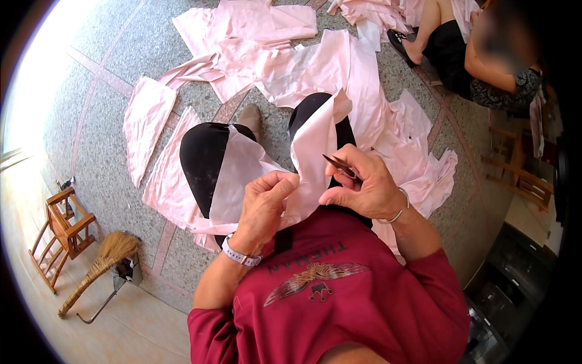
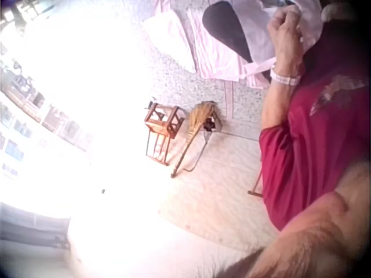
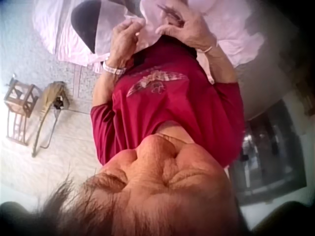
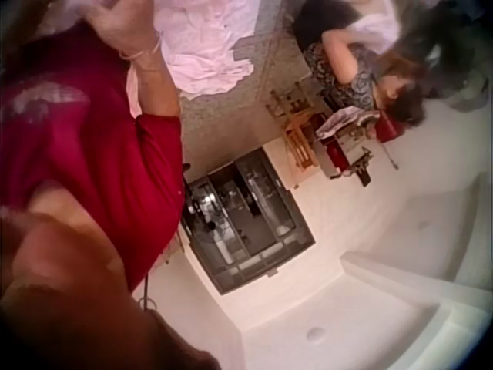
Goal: The person uses scissors to cut pieces of pink fabric while sitting on a chair.
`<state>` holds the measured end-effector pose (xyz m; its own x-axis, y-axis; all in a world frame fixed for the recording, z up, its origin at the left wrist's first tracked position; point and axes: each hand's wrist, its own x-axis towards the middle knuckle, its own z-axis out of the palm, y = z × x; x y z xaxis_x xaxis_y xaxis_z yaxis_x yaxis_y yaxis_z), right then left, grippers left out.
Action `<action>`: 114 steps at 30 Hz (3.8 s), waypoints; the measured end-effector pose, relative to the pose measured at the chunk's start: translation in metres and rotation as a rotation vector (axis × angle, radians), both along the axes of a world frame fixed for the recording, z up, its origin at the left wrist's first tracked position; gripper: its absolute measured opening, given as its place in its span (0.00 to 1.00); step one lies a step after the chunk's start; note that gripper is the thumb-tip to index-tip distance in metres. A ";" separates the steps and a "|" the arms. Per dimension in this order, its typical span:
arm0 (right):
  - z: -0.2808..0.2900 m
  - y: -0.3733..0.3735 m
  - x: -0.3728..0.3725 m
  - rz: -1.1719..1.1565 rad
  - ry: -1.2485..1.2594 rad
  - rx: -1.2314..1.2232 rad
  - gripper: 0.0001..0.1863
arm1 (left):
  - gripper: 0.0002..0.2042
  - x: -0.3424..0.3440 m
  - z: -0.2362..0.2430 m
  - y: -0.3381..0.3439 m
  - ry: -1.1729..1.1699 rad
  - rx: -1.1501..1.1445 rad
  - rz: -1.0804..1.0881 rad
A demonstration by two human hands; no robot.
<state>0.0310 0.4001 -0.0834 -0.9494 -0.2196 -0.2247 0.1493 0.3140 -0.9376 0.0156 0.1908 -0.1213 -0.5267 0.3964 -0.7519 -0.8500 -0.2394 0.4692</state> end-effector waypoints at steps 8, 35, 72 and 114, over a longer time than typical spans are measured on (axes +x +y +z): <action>-0.009 -0.024 -0.001 0.001 0.211 0.205 0.07 | 0.07 -0.001 0.004 -0.001 -0.020 -0.009 0.043; -0.015 -0.003 -0.033 0.068 0.249 0.192 0.06 | 0.14 -0.011 -0.009 -0.016 0.465 -0.103 -0.177; 0.002 0.005 0.006 -0.003 -0.422 -0.018 0.12 | 0.09 -0.009 -0.027 0.006 0.108 -0.015 -0.177; -0.012 -0.004 0.008 0.012 -0.085 0.107 0.09 | 0.11 0.001 -0.020 -0.001 -0.056 0.184 -0.015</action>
<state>0.0392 0.3962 -0.0951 -0.9234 -0.2008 -0.3270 0.2227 0.4136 -0.8828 0.0165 0.1897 -0.1418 -0.4789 0.5374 -0.6942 -0.8778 -0.3040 0.3702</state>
